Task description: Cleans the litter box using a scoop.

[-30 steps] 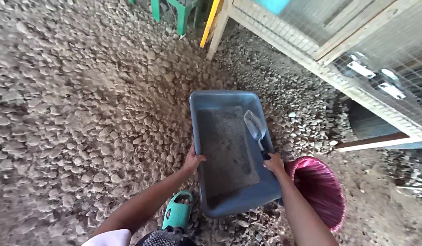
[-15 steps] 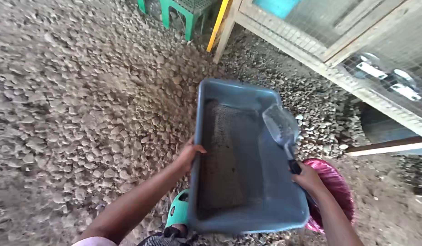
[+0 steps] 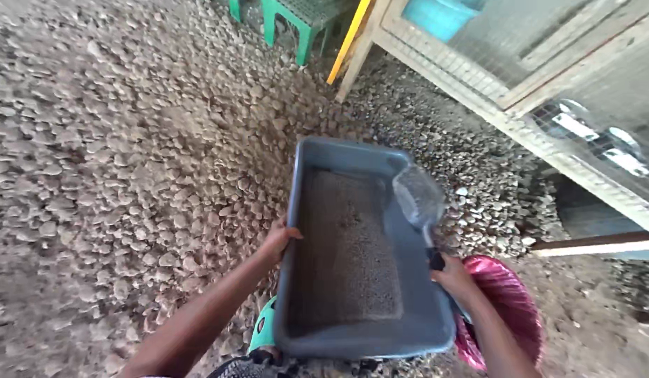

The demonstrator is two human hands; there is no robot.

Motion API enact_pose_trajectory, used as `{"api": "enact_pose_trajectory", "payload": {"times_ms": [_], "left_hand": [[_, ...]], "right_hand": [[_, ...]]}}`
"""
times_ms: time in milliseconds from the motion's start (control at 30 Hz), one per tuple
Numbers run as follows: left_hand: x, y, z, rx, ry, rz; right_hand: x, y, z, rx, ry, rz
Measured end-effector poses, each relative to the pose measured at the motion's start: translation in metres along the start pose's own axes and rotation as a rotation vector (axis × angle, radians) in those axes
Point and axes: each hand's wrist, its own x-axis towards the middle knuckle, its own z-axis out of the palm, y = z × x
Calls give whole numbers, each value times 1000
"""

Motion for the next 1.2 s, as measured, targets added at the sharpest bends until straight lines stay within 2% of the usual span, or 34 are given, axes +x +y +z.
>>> {"api": "enact_pose_trajectory", "payload": {"times_ms": [133, 233, 367, 467, 567, 733, 867, 933, 1000, 1100, 1200], "left_hand": [[11, -16, -32, 58, 85, 25], [7, -24, -33, 78, 103, 16], [9, -28, -30, 144, 147, 27], [9, -28, -27, 213, 176, 39], [6, -29, -26, 233, 177, 32], [3, -36, -28, 175, 155, 53], [6, -37, -28, 160, 193, 37], [6, -29, -25, 195, 185, -17], [0, -16, -20, 213, 174, -98], [7, -35, -31, 231, 147, 32], [11, -36, -31, 199, 178, 43]], "right_hand": [[23, -1, 51, -77, -84, -100], [24, 5, 77, -177, -73, -45], [21, -66, 72, -491, -62, 87], [44, -120, 68, -519, -87, 85], [79, -145, 80, -561, -116, 123], [79, -132, 108, -533, -248, 181], [13, -88, 122, -461, -348, 272], [-5, -74, 125, -477, -386, 315], [9, -86, 124, -473, -379, 313], [63, -123, 119, -417, -279, 239], [92, -141, 111, -406, -228, 204]]}}
